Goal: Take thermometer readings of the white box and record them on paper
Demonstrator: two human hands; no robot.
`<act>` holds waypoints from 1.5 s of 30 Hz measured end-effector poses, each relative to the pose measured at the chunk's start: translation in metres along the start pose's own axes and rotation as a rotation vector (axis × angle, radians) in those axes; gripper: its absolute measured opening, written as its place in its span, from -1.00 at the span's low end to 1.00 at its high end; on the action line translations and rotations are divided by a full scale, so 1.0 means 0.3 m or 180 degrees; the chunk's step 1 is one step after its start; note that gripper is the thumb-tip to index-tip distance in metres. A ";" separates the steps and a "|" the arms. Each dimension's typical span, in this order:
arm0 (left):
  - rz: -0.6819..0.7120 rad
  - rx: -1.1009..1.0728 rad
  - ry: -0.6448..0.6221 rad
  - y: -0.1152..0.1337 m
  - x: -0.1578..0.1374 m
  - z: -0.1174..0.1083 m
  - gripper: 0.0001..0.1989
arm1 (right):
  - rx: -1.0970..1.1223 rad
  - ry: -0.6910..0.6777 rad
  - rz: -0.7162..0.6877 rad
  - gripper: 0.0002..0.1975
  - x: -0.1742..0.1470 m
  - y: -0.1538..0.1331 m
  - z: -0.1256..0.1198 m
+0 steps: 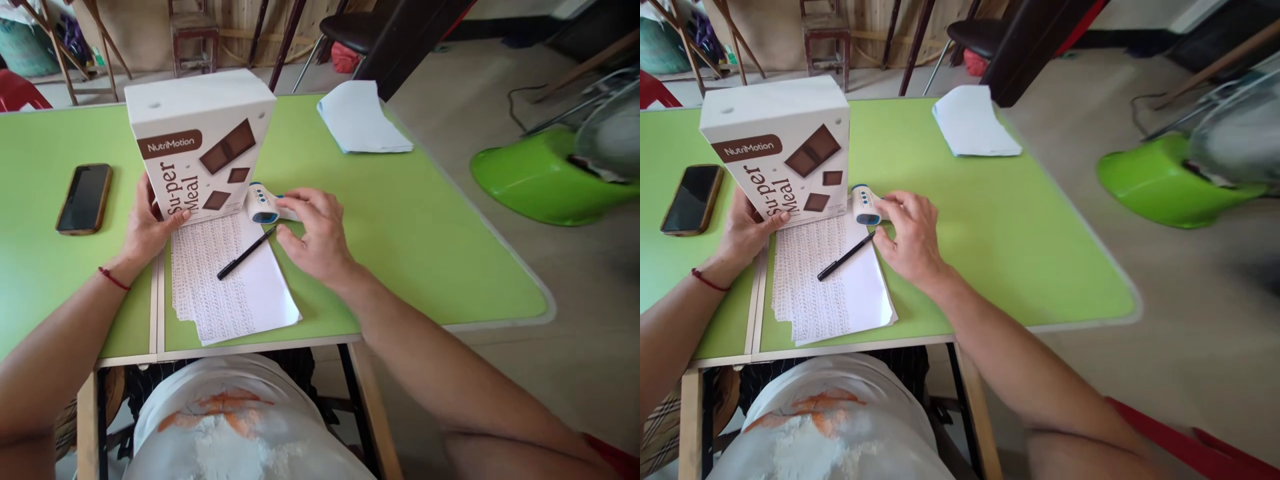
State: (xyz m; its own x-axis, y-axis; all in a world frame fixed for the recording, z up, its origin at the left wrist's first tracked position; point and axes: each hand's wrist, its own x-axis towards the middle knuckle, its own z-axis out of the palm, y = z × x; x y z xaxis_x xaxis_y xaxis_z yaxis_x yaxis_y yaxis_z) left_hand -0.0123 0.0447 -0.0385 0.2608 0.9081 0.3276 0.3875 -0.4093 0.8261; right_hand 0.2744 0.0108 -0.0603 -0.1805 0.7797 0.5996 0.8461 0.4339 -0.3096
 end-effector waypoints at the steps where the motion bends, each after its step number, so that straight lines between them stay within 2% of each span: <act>1: -0.0039 -0.0103 0.0162 -0.003 0.002 0.003 -0.22 | -0.0064 -0.0138 0.0021 -0.63 0.016 0.013 0.005; 4: -0.0098 -0.0136 0.0483 0.007 -0.005 0.002 -0.23 | -0.0203 -0.0715 0.0021 -0.52 0.075 0.053 0.018; 7: -0.0087 0.0007 0.0587 0.042 -0.025 -0.008 -0.25 | -0.0214 -0.1349 0.0086 -0.64 0.131 0.088 0.026; 9: -0.0196 0.0006 0.0591 0.074 -0.040 -0.014 -0.31 | -0.0172 -0.1563 0.0156 -0.72 0.153 0.109 0.028; 11: -0.0402 -0.0115 0.0557 0.105 -0.055 -0.018 -0.38 | 0.0003 -0.1479 0.0235 -0.74 0.161 0.129 0.018; 12: -0.0506 -0.0195 0.0537 0.118 -0.062 -0.019 -0.40 | 0.0140 -0.1296 0.0277 -0.74 0.163 0.136 0.006; 15: -0.0689 -0.0394 0.0479 0.139 -0.079 -0.022 -0.45 | 0.0622 -0.0343 0.0463 -0.75 0.167 0.127 -0.064; 17: -0.0701 -0.0475 0.0376 0.140 -0.086 -0.023 -0.47 | 0.1112 0.0224 0.0717 -0.74 0.165 0.074 -0.126; 19: -0.0710 -0.0475 0.0251 0.136 -0.090 -0.023 -0.48 | 0.2099 0.0366 0.0886 -0.80 0.144 -0.017 -0.180; 21: -0.0721 -0.0400 0.0136 0.134 -0.091 -0.024 -0.47 | 0.3343 -0.0050 0.1102 -0.77 0.096 -0.127 -0.206; 22: -0.0719 -0.0364 0.0075 0.135 -0.090 -0.025 -0.47 | 0.3845 -0.0397 0.1305 -0.76 0.064 -0.180 -0.207; 24: -0.0692 -0.0321 -0.0052 0.141 -0.086 -0.028 -0.49 | 0.4329 -0.1023 0.1609 -0.76 -0.009 -0.265 -0.187; 26: -0.0664 -0.0273 -0.0187 0.149 -0.084 -0.034 -0.51 | 0.4479 -0.1234 0.1838 -0.81 -0.077 -0.317 -0.151; 30: -0.0547 -0.0180 -0.0390 0.156 -0.088 -0.040 -0.54 | 0.4549 -0.1215 0.2252 -0.77 -0.151 -0.350 -0.089; 33: -0.0535 -0.0245 -0.0336 0.146 -0.094 -0.025 -0.49 | 0.4464 -0.1118 0.2497 -0.73 -0.163 -0.359 -0.066; 37: -0.0554 -0.0471 -0.0200 0.122 -0.096 0.006 -0.35 | 0.4395 -0.1058 0.2605 -0.71 -0.173 -0.373 -0.053; 40: -0.0658 -0.0582 -0.0167 0.129 -0.095 0.002 -0.36 | 0.4415 -0.1112 0.2639 -0.69 -0.191 -0.382 -0.066; 45: -0.0686 -0.1254 -0.0749 0.208 -0.097 -0.040 -0.42 | 0.4583 -0.1314 0.2608 -0.69 -0.229 -0.398 -0.128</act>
State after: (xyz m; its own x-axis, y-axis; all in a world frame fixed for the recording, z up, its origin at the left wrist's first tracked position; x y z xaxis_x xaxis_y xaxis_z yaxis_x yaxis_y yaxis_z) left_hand -0.0064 -0.0062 0.0089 0.4215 0.9051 0.0558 0.1033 -0.1091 0.9886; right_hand 0.2050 -0.1122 -0.0361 -0.2659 0.9454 -0.1887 -0.2842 -0.2639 -0.9217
